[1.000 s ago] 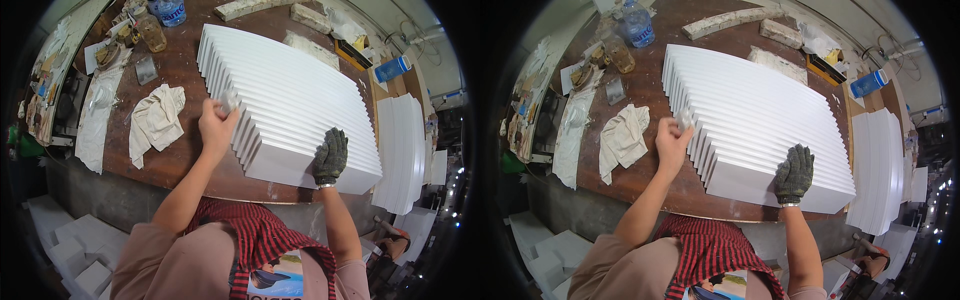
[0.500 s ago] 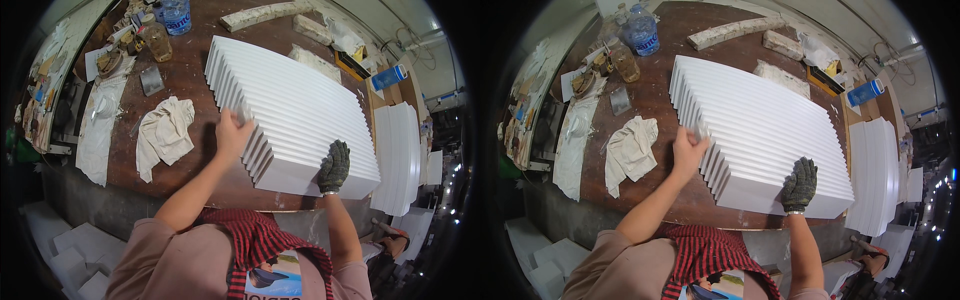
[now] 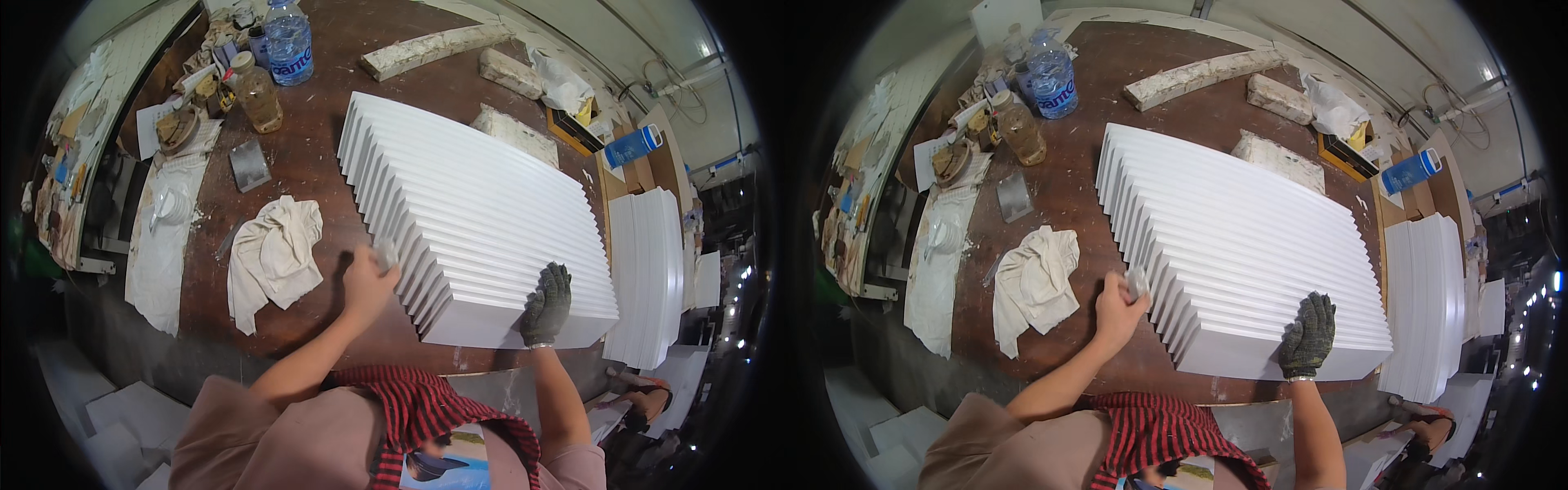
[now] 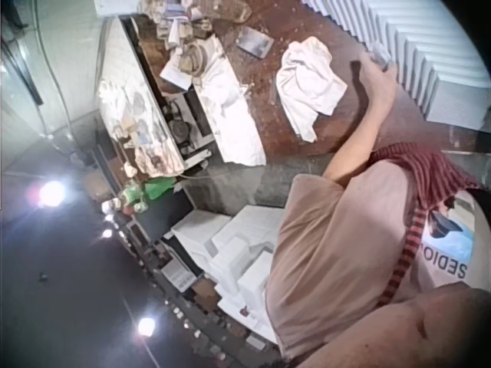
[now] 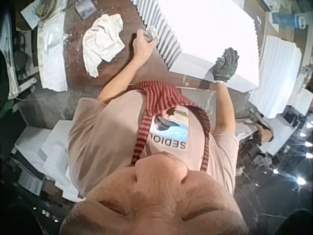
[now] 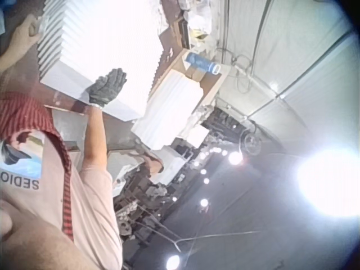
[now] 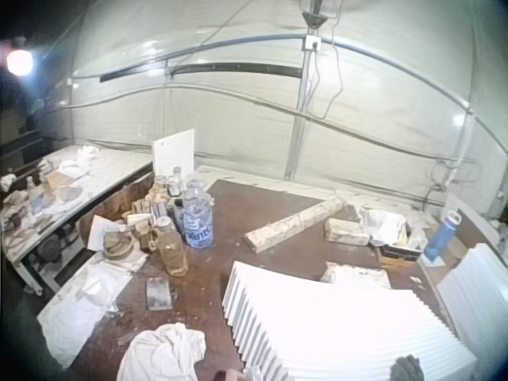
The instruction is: The person wipes a stack of white ribbed decorative panels with a cloth, repeatedly turning the stack to clean different sides. The person also lifts and repositions the stack on the table during the process.
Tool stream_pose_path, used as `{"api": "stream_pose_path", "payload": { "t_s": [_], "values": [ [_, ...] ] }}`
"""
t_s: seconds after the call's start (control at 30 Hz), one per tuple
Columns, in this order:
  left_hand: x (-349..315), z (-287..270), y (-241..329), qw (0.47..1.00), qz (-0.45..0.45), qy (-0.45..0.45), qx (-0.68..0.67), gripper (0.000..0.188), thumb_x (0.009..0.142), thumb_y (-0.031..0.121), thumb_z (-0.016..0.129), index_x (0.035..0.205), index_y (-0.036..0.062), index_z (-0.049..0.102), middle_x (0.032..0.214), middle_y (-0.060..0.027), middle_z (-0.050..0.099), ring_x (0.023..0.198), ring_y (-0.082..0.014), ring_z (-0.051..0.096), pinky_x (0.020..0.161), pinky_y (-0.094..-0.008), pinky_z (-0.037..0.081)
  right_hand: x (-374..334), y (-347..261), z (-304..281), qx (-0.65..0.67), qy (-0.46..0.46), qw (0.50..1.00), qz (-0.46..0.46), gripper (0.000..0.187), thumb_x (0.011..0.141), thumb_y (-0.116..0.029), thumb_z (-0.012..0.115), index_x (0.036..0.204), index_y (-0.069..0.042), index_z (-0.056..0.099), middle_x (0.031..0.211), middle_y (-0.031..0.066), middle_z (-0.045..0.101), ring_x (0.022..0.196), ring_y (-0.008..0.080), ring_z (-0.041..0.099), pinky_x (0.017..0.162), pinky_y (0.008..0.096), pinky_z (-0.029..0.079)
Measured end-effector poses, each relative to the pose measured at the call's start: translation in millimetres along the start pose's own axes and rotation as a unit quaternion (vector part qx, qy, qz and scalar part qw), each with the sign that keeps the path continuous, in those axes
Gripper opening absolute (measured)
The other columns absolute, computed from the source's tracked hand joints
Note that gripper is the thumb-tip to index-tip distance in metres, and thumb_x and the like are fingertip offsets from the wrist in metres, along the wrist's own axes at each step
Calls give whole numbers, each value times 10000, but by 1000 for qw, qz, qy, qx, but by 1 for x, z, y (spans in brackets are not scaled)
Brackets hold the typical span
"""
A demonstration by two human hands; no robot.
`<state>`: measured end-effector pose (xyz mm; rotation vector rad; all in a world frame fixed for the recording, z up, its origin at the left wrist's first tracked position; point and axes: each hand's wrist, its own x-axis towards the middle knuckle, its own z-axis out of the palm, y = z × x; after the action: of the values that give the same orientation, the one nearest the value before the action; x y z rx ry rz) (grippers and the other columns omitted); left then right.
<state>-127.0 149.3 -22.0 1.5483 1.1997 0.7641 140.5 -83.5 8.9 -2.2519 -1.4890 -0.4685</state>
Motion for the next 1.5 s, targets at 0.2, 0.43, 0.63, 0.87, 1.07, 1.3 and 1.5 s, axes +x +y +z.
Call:
{"api": "stream_pose_path", "payload": {
  "t_s": [0.2, 0.43, 0.63, 0.87, 1.07, 1.3, 1.5],
  "values": [
    [8, 2, 0, 995, 72, 66, -35, 354, 793, 150, 786, 990, 20, 523, 694, -125, 622, 637, -302, 642, 610, -412, 504, -1, 1, 1, 0, -6, 1000, 5, 410, 989, -262, 413, 1241, -25, 634, 1372, 195, 605, 1358, 422, 496, 1185, 578, 306],
    [5, -3, -6, 997, -49, -2, 54, 384, 752, 79, 812, 932, 39, 476, 641, -54, 519, 556, -176, 523, 553, -350, 457, 1, -1, 1, -3, 6, 1000, -1, 429, 1008, -289, 392, 1235, -19, 637, 1376, 198, 602, 1359, 426, 494, 1181, 580, 310],
    [12, -19, -13, 979, 198, 17, 43, 477, 778, 58, 750, 1233, 89, 609, 904, -106, 592, 756, -324, 625, 673, -430, 516, 2, -3, -1, 1, 3, 1000, -7, 449, 1013, -301, 381, 1254, -16, 631, 1377, 202, 598, 1360, 428, 493, 1176, 584, 315],
    [14, -30, -14, 980, 131, -22, 148, 404, 769, 82, 751, 1164, 94, 673, 957, -108, 571, 859, -355, 625, 719, -444, 510, 2, -2, -1, 1, -11, 1000, 8, 440, 1010, -289, 390, 1254, -13, 632, 1377, 202, 598, 1361, 423, 494, 1178, 576, 314],
    [10, -38, -9, 969, 203, -57, 131, 343, 806, 89, 705, 1146, 91, 654, 982, -118, 580, 892, -374, 620, 755, -477, 513, 2, -2, 0, 0, -10, 1000, 14, 436, 1011, -285, 389, 1249, -12, 631, 1373, 204, 601, 1358, 421, 497, 1176, 575, 315],
    [27, -35, 1, 985, 167, -6, 52, 341, 815, 103, 712, 1146, 62, 642, 992, -126, 611, 905, -377, 636, 761, -468, 515, 2, -5, -2, -4, -14, 1000, 17, 452, 1007, -293, 378, 1230, 0, 640, 1370, 203, 604, 1353, 423, 502, 1177, 576, 313],
    [29, -36, -6, 971, 168, -50, 164, 323, 782, 67, 734, 1090, 57, 636, 950, -118, 597, 821, -348, 621, 711, -439, 504, 1, -2, 1, -3, -2, 1000, 10, 445, 1005, -290, 385, 1248, -13, 635, 1373, 202, 602, 1356, 425, 498, 1181, 574, 312]
  ]
}}
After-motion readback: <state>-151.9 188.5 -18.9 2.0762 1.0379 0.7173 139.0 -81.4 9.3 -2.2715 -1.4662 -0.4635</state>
